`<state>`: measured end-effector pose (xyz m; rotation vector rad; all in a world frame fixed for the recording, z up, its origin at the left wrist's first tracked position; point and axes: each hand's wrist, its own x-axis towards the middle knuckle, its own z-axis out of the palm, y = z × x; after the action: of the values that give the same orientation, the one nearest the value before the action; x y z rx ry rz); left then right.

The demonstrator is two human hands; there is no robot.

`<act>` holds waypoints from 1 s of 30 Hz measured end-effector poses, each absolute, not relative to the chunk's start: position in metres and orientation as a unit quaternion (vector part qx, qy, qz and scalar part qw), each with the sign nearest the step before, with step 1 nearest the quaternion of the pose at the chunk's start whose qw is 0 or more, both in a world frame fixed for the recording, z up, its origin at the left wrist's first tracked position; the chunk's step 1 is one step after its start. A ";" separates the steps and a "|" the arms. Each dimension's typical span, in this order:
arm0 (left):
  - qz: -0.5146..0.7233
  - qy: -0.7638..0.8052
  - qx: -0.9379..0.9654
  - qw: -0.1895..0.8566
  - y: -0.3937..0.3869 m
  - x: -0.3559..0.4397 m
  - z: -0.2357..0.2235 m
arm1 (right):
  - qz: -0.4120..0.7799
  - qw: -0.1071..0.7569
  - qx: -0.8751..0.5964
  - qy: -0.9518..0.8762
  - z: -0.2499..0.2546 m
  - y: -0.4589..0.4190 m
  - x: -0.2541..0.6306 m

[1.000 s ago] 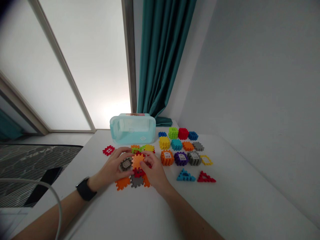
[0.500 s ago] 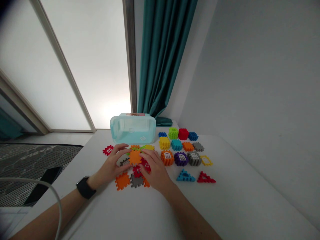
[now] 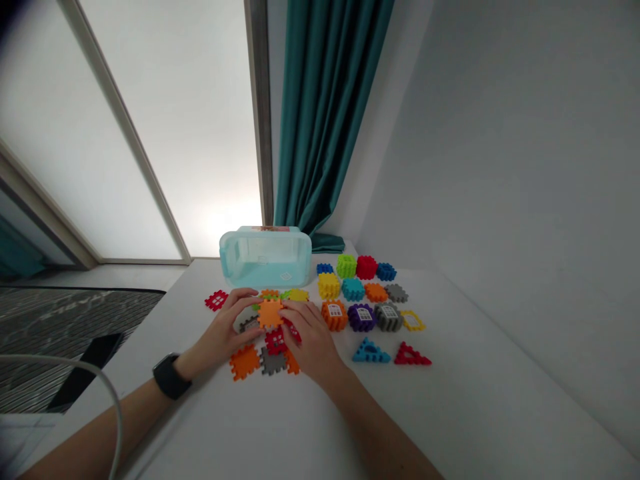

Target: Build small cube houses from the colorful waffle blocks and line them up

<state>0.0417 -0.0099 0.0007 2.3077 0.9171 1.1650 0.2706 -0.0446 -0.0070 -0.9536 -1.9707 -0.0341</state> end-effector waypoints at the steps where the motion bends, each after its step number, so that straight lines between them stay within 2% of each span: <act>1: 0.416 0.327 0.825 0.197 -0.010 0.042 0.001 | -0.014 0.458 -0.388 -0.800 -0.007 -0.045 0.271; 22: 0.419 0.322 0.829 0.185 -0.010 0.043 0.000 | -0.007 0.472 -0.387 -0.792 -0.007 -0.044 0.269; 30: 0.415 0.329 0.800 0.281 -0.010 0.047 0.005 | 0.023 0.473 -0.391 -0.789 -0.007 -0.046 0.271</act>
<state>0.0471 -0.0104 0.0052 2.1450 0.8823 1.1136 0.2710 -0.0464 -0.0069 -0.9571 -1.9323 0.0574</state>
